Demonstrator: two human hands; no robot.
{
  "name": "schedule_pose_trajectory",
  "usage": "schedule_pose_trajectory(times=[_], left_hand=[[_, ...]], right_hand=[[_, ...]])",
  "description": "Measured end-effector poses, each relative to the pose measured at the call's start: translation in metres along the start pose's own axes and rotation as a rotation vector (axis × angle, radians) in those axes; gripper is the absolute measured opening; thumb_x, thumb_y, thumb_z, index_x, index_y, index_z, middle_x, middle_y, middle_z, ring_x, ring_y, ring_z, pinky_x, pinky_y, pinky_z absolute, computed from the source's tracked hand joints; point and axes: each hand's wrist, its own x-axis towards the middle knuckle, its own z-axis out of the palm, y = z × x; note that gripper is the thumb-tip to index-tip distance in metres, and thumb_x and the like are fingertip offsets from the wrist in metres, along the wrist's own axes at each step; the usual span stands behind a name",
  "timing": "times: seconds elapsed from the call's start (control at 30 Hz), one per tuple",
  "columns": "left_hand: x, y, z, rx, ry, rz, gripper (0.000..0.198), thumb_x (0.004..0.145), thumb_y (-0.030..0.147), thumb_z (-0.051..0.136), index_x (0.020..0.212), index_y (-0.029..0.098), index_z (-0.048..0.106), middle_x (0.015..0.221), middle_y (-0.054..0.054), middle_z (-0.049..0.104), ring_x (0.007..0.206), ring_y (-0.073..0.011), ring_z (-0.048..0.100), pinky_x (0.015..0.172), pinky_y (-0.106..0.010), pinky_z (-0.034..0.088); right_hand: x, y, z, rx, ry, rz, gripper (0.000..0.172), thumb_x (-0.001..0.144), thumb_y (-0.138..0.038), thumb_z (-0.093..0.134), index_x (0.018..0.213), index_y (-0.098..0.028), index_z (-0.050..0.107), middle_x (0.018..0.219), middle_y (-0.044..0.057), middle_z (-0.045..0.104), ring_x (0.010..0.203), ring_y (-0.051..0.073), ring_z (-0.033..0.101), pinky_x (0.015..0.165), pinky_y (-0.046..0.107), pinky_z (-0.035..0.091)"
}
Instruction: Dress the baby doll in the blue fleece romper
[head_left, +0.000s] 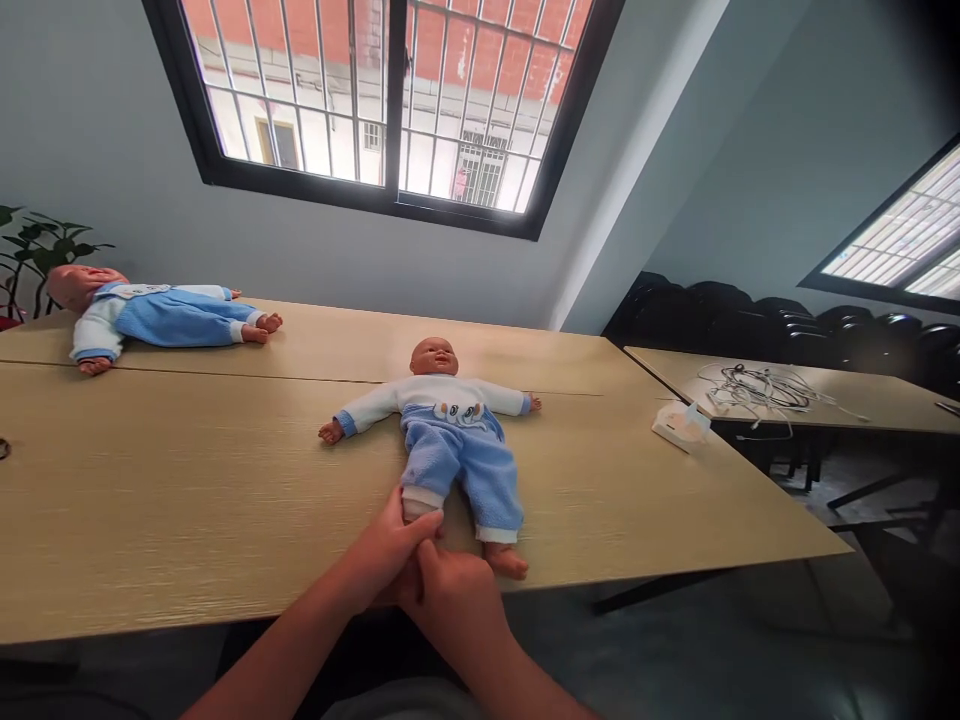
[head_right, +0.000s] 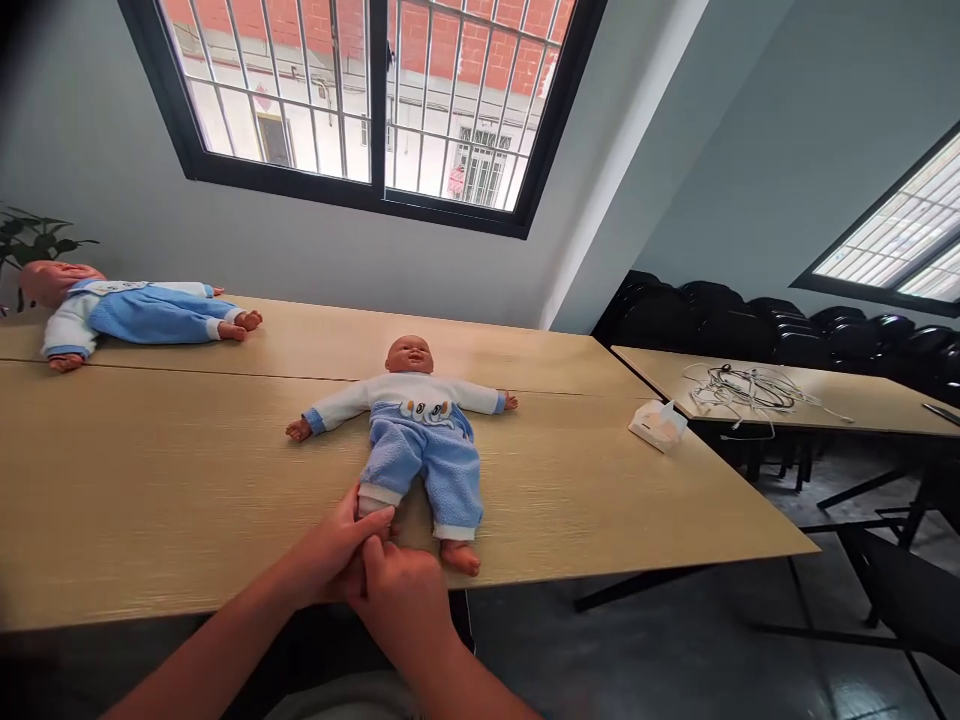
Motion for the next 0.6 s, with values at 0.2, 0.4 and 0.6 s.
schedule_pose_trajectory(times=[0.2,0.4,0.6], left_hand=[[-0.009,0.022,-0.052,0.224,0.085,0.066,0.056,0.089,0.050,0.067,0.136,0.020,0.059,0.120,-0.010,0.074,0.106,-0.0298,0.071,0.089,-0.040,0.058],[-0.014,0.023,-0.073,0.689,0.364,0.178,0.059,0.091,0.050,0.061,0.140,0.017,0.056,0.131,-0.017,0.067,0.122,-0.0395,0.062,0.103,-0.056,0.050],[-0.058,-0.005,0.009,0.752,0.545,0.466,0.056,0.093,0.043,0.065,0.144,0.026,0.049,0.140,-0.018,0.057,0.133,-0.0398,0.053,0.113,-0.061,0.041]], right_hand=[[-0.001,0.027,-0.029,0.307,0.226,0.096,0.022,0.099,-0.034,0.051,0.084,-0.023,0.061,0.065,0.001,0.064,0.057,0.018,0.059,0.060,0.030,0.041],[0.029,0.085,-0.022,0.838,0.212,0.675,0.023,0.095,-0.043,0.053,0.096,-0.021,0.061,0.092,0.006,0.070,0.087,0.023,0.066,0.078,0.034,0.054],[0.057,0.063,0.032,1.396,0.361,0.979,0.037,0.090,-0.051,0.055,0.118,-0.026,0.053,0.113,0.006,0.074,0.104,0.026,0.072,0.088,0.040,0.060]])
